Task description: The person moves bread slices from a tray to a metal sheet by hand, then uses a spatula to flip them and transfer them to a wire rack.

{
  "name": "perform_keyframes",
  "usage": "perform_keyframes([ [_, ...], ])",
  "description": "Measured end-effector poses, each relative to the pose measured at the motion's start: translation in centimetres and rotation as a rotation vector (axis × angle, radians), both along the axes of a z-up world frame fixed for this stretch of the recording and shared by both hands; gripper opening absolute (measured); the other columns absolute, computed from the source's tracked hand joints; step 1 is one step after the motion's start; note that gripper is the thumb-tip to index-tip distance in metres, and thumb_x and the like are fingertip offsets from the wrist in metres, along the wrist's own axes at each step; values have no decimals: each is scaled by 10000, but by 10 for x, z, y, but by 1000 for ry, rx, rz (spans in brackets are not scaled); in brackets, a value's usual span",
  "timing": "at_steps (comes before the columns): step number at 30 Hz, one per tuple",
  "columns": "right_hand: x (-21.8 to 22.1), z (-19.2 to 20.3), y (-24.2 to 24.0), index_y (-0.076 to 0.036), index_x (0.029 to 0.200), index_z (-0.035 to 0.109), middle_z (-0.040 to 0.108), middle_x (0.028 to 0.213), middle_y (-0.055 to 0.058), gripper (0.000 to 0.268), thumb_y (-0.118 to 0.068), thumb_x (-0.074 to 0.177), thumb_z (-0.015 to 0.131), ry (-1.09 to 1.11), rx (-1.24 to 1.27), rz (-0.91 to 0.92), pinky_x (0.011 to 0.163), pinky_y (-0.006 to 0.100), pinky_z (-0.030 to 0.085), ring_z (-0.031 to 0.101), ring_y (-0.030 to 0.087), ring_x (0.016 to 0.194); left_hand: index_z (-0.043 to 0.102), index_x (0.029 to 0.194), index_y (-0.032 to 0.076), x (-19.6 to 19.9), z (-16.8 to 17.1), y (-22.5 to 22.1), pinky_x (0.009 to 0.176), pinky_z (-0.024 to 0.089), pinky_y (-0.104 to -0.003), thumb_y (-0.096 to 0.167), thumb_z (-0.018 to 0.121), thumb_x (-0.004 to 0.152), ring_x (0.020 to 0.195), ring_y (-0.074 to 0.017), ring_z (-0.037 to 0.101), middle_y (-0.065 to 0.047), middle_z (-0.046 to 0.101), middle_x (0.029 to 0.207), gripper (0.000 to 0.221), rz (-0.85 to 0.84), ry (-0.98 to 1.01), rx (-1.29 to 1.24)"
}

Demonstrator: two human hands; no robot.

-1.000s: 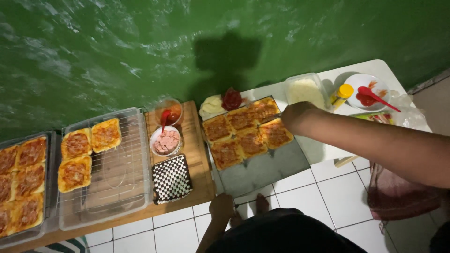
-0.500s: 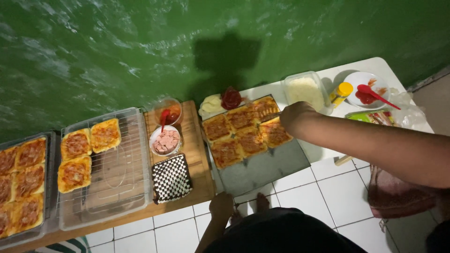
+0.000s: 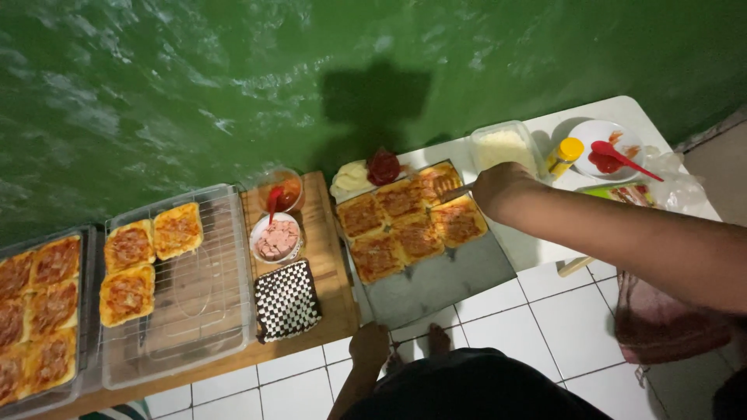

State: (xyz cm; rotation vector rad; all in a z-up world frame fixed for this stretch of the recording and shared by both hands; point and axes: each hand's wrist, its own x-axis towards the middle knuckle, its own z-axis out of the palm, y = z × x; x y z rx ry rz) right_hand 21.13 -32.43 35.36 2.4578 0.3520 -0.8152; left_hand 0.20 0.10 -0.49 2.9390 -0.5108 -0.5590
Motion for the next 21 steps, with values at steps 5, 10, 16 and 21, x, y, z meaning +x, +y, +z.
perform_keyframes([
  [5,-15,43,-23,-64,1053,790,766,1095,138,201,-93,896,667,-64,69,-108,788,436,607,752,315,996,724,942,78,0,2,2,807,586,-457,188,647,875,963,-330,705,-146,699,974,150,-37,54,63],
  [10,-38,79,-79,-83,1146,742,796,834,161,247,-96,924,633,148,356,-489,619,383,601,758,260,684,745,853,60,2,-36,12,760,578,-492,156,695,844,893,-366,699,-170,710,896,109,-69,-68,-78],
  [16,-90,13,-162,-82,1210,746,594,626,54,299,-159,961,599,463,653,-864,463,306,463,528,152,497,717,957,33,15,48,-1,841,587,-476,274,810,811,963,-355,707,-193,702,993,297,-23,259,51],
  [21,-136,-27,-170,-113,1225,780,598,630,45,316,-161,952,626,412,824,-1025,457,296,430,503,143,502,729,948,51,14,19,7,870,576,-466,273,848,768,998,-346,696,-177,716,1012,310,-97,159,55],
])
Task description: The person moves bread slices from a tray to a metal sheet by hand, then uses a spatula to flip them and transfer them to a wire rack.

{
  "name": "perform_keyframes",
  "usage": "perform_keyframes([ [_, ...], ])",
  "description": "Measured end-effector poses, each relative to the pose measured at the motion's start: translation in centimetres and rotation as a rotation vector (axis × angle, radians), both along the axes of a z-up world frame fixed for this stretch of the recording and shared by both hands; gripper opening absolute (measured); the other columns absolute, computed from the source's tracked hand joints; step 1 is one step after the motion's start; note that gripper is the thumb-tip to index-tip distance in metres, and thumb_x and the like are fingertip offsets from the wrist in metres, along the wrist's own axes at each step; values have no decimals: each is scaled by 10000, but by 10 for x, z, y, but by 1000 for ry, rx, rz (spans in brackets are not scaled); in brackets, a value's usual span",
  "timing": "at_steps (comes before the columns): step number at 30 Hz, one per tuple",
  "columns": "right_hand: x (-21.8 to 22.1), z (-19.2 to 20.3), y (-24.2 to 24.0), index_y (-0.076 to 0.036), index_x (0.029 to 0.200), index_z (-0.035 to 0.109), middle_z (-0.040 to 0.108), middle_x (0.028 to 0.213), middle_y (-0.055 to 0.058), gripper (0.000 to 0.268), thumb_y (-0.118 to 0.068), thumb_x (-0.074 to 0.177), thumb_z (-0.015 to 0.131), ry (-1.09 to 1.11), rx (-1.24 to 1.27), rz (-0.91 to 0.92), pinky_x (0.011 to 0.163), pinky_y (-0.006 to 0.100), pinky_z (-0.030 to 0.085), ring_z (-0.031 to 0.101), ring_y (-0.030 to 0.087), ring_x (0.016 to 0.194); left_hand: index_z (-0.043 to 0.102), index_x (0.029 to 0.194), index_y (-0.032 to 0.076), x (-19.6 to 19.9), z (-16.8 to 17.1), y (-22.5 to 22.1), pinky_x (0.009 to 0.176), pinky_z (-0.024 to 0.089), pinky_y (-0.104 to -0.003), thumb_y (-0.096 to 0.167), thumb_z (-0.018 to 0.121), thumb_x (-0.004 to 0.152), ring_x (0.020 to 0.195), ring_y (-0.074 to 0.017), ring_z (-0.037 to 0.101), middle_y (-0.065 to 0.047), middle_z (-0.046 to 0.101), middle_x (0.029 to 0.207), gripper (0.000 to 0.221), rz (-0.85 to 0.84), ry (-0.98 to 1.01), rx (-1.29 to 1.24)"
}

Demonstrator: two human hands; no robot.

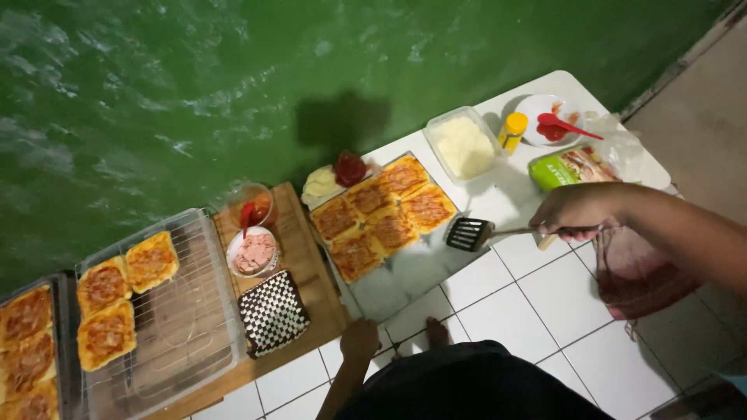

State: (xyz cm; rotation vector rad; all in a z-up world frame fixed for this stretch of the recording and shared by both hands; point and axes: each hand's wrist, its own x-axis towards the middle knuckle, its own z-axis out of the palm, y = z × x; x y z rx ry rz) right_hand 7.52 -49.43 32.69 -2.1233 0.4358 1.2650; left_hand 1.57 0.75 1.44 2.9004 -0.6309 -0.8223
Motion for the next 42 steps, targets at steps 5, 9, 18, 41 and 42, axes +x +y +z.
perform_keyframes([
  [5,-22,-28,10,-77,1204,783,604,658,45,302,-152,955,630,-21,-14,-102,459,289,457,534,135,514,714,1018,53,2,-1,0,875,576,-449,271,872,740,1032,-344,681,-172,697,1069,387,40,19,8],
  [9,-40,-45,10,-45,1200,768,607,677,60,312,-150,961,597,-50,-38,-185,441,297,438,530,144,509,723,1037,42,2,-3,0,906,577,-430,312,872,752,1058,-332,688,-169,696,1092,420,-26,-10,16],
  [18,-74,-39,31,-149,1363,707,609,659,53,412,-153,966,595,-136,10,-305,426,295,420,505,137,473,682,1135,37,-4,12,-4,914,563,-446,297,832,819,1072,-313,680,-158,687,1115,436,22,42,84],
  [41,-96,-115,130,-178,1466,598,598,700,61,500,-182,966,587,-311,252,-755,402,287,428,517,145,467,705,1025,41,-3,-27,7,823,586,-455,222,832,801,962,-347,704,-182,702,1002,315,-41,-137,-14],
  [42,-95,-121,133,-165,1474,577,599,696,69,504,-188,971,583,-340,253,-750,395,294,431,520,153,459,702,1026,43,-5,-20,7,824,584,-457,276,842,798,969,-345,703,-181,701,1009,355,-51,-133,-4],
])
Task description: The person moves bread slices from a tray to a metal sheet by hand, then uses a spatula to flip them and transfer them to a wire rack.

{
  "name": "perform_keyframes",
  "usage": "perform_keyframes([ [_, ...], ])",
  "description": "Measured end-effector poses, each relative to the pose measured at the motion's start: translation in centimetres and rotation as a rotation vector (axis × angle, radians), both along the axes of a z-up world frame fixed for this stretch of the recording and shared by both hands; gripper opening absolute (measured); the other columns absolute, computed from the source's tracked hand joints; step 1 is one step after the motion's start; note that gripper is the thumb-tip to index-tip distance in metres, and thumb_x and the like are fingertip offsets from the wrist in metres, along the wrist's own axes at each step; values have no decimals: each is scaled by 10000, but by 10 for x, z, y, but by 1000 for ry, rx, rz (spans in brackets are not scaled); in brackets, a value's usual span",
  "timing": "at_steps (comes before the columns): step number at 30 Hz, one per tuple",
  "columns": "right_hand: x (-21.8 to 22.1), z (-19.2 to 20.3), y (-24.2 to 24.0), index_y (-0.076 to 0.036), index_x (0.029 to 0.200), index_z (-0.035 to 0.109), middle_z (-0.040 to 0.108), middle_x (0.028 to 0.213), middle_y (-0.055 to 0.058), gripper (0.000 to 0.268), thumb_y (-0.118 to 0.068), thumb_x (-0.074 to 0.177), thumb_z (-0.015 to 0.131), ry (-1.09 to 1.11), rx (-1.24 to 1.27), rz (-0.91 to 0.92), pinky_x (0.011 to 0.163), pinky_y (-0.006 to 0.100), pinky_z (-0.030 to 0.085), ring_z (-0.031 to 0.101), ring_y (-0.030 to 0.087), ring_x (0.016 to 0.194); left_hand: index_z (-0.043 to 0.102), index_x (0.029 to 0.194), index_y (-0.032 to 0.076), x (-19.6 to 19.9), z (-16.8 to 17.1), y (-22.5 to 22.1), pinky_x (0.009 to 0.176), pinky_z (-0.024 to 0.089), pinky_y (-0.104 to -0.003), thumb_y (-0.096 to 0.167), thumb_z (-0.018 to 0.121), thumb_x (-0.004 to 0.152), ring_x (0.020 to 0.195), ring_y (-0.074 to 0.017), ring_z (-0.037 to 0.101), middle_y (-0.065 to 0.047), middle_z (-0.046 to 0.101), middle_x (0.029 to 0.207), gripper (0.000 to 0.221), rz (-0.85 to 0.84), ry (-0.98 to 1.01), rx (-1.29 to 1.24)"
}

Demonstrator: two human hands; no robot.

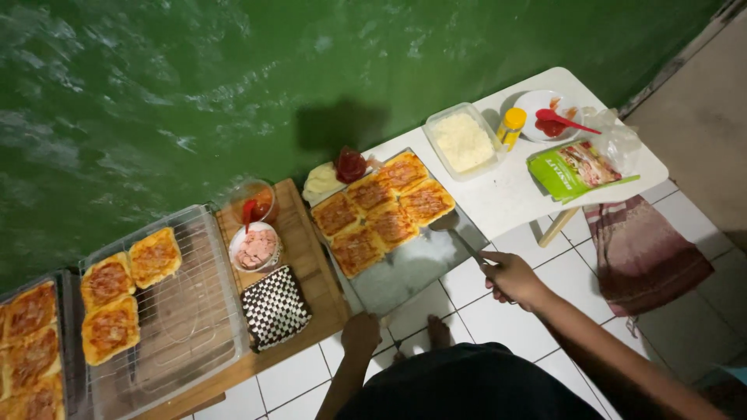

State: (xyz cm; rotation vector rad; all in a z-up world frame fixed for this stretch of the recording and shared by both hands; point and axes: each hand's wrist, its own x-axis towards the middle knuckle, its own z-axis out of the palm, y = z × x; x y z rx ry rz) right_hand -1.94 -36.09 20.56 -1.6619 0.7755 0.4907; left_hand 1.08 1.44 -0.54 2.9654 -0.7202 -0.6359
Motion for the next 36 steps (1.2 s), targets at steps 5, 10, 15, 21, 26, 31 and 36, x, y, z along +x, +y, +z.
perform_keyframes([
  [5,6,-8,14,-129,1495,533,598,690,77,523,-199,978,576,-66,-2,-6,374,316,389,503,172,432,699,1049,42,3,18,-5,848,576,-458,313,860,781,1014,-347,689,-178,692,1053,413,19,49,26],
  [10,1,-21,14,-127,1524,490,579,680,59,547,-206,991,583,-113,52,-30,387,304,402,488,147,441,688,1114,9,-1,25,-10,861,591,-428,257,827,838,1033,-315,692,-183,686,1113,396,98,133,75],
  [15,-10,-12,3,-145,1536,471,552,662,47,550,-206,998,565,-144,47,10,400,295,405,475,133,451,675,1129,39,2,43,-11,921,554,-448,247,842,805,1106,-347,643,-167,662,1151,419,72,124,29],
  [21,-19,0,-9,-180,1530,502,528,656,38,546,-170,986,547,-160,92,19,405,286,426,457,119,455,676,1125,38,1,40,-11,927,564,-448,271,837,821,1113,-344,654,-165,663,1159,416,87,137,35],
  [26,-16,7,-25,-167,1505,529,527,656,38,532,-155,974,556,-177,100,12,392,294,406,432,127,438,667,1137,27,-1,25,-11,928,562,-457,276,840,823,1098,-339,658,-169,668,1139,436,73,117,78],
  [31,18,57,-21,-162,1479,560,536,627,33,512,-184,968,590,-153,34,239,376,283,402,450,123,407,660,1110,5,-10,17,-8,882,562,-456,284,848,775,1080,-339,650,-173,663,1124,475,23,31,2],
  [36,78,109,28,-186,1483,551,541,592,28,514,-168,970,543,-217,86,576,356,270,395,451,111,374,668,1046,29,-23,-35,-2,865,565,-444,242,719,910,1009,-345,675,-175,673,1047,257,314,37,-214],
])
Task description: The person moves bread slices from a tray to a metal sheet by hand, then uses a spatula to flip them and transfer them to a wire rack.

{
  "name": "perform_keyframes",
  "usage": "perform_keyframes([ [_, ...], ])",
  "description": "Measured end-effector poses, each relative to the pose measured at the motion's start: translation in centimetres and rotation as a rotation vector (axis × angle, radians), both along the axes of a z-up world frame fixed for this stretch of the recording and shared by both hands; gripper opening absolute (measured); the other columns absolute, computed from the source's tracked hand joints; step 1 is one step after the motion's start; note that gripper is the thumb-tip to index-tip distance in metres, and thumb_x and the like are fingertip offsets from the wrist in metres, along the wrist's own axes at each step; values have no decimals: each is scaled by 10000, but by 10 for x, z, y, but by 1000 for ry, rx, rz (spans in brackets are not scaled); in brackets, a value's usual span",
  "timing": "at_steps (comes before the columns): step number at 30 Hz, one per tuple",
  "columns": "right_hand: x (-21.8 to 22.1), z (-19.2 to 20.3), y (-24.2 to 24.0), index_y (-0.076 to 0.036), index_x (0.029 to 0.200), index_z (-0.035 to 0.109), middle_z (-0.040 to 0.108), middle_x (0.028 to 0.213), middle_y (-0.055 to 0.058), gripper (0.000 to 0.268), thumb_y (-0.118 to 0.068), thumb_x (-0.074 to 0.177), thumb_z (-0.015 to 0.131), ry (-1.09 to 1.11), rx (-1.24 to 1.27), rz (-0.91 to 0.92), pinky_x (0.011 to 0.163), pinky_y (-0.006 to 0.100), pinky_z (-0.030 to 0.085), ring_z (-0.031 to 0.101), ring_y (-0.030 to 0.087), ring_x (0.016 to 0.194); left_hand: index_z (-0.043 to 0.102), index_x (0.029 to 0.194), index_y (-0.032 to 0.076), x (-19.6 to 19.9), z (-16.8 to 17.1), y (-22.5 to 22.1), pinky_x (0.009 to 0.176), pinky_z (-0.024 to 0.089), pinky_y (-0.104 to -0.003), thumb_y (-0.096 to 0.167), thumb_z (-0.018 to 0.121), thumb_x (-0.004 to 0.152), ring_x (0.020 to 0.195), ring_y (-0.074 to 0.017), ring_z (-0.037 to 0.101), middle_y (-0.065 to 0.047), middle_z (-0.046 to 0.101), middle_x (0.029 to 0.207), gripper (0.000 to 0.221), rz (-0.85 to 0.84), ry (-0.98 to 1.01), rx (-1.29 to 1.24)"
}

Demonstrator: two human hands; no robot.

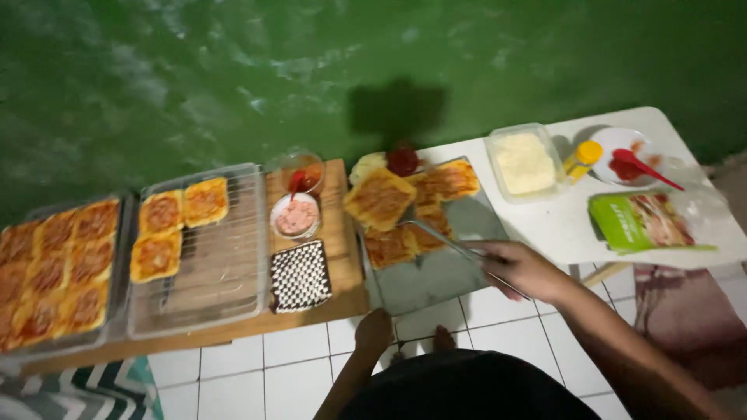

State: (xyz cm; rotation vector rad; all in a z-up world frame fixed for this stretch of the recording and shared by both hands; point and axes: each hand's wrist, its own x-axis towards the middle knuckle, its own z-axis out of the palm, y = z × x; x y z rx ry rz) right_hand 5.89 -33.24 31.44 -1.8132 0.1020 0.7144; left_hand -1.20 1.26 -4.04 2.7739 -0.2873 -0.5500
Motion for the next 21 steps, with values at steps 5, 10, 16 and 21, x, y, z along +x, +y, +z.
perform_keyframes([
  [5,59,39,96,-152,1477,550,529,549,32,492,-179,986,531,-149,61,407,353,279,412,467,108,360,640,985,-21,-11,-18,4,837,556,-467,223,732,841,971,-378,649,-210,629,1013,298,-154,-241,-89],
  [10,116,-1,205,-94,1475,526,624,670,9,485,-199,1006,591,-122,128,617,441,254,491,570,83,499,570,1018,19,-11,35,-11,832,567,-443,272,553,1022,930,-331,718,-192,697,953,254,403,238,-354],
  [16,146,-41,333,-50,1399,559,648,695,56,419,-117,986,578,-155,122,747,419,304,503,573,122,475,639,976,13,-14,29,-16,813,546,-500,164,620,910,933,-398,655,-200,652,972,165,265,-30,-262],
  [21,165,-62,396,21,1316,612,676,723,114,365,-66,963,584,-208,107,769,428,310,532,618,155,493,614,977,21,-13,32,-17,772,561,-491,227,567,919,888,-399,698,-218,682,927,219,336,95,-287],
])
